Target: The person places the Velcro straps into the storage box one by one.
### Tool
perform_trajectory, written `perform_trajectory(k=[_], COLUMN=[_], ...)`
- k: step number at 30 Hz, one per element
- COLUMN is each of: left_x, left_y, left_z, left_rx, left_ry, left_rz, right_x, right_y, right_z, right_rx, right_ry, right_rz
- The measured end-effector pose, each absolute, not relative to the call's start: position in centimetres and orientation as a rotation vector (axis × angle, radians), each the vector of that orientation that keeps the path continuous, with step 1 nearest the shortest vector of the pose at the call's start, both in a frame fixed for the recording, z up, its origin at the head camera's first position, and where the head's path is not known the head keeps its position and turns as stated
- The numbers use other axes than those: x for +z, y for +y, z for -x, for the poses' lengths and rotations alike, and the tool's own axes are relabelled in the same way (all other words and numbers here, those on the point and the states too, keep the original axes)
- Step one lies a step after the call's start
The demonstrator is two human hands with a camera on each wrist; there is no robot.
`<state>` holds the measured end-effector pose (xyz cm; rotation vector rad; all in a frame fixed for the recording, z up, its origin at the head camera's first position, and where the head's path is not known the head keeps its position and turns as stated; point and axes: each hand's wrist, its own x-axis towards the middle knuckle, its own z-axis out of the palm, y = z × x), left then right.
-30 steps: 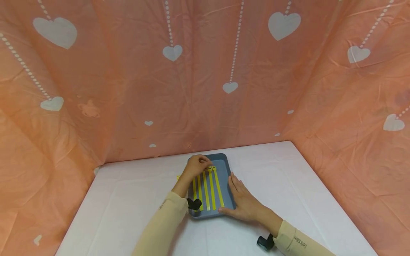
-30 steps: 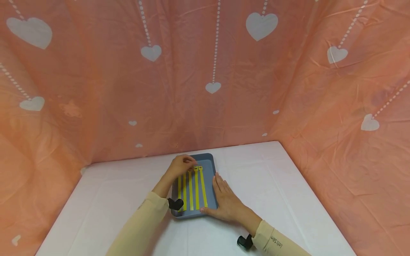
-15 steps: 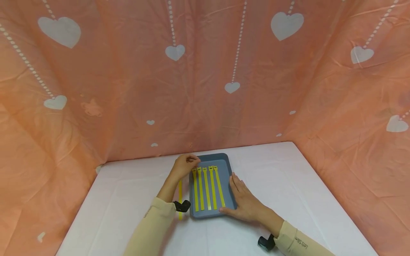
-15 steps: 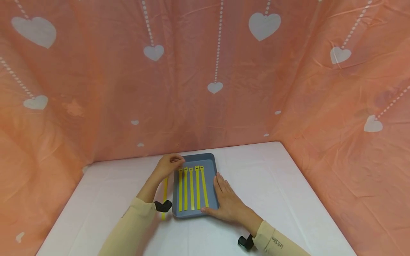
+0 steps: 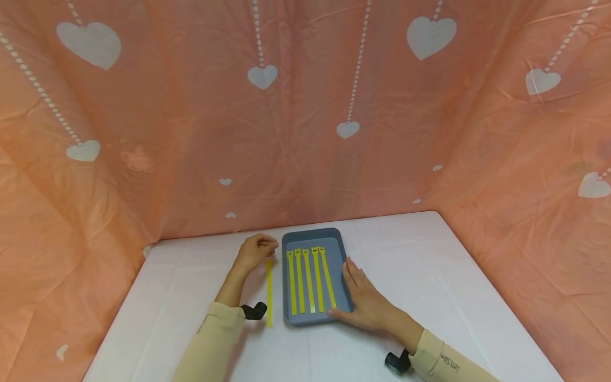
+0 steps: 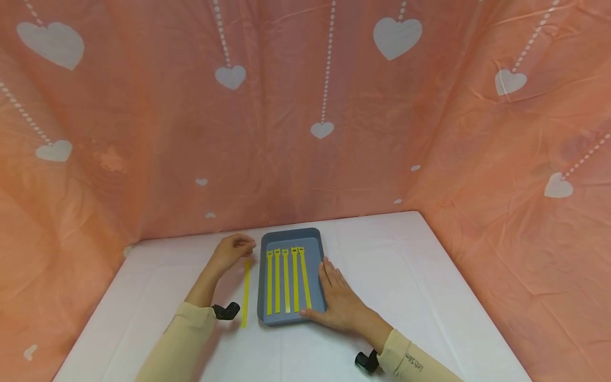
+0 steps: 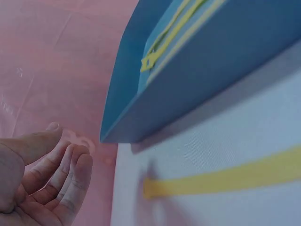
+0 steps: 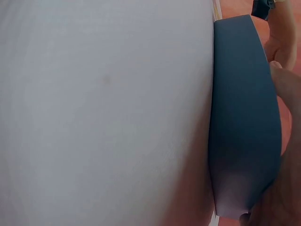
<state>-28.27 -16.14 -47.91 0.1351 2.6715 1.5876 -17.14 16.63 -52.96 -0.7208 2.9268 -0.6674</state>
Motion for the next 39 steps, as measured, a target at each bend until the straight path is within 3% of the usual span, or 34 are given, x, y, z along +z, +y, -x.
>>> perform_trajectory(k=[16,39], left_x=[-49.7,-51.2], left_y=[-18.4,-18.3], left_z=[28.2,27.9], left_rx=[1.505,1.404], left_ry=[2.734,2.736], left_rz=[-0.104,-0.060], right_x=[-52.8,-53.0], right_y=[16.5,16.6], right_z=[17.2,17.2], right_rx=[-0.652,-0.670], right_ry=[2.935,2.931], right_rz=[0.718,0.706])
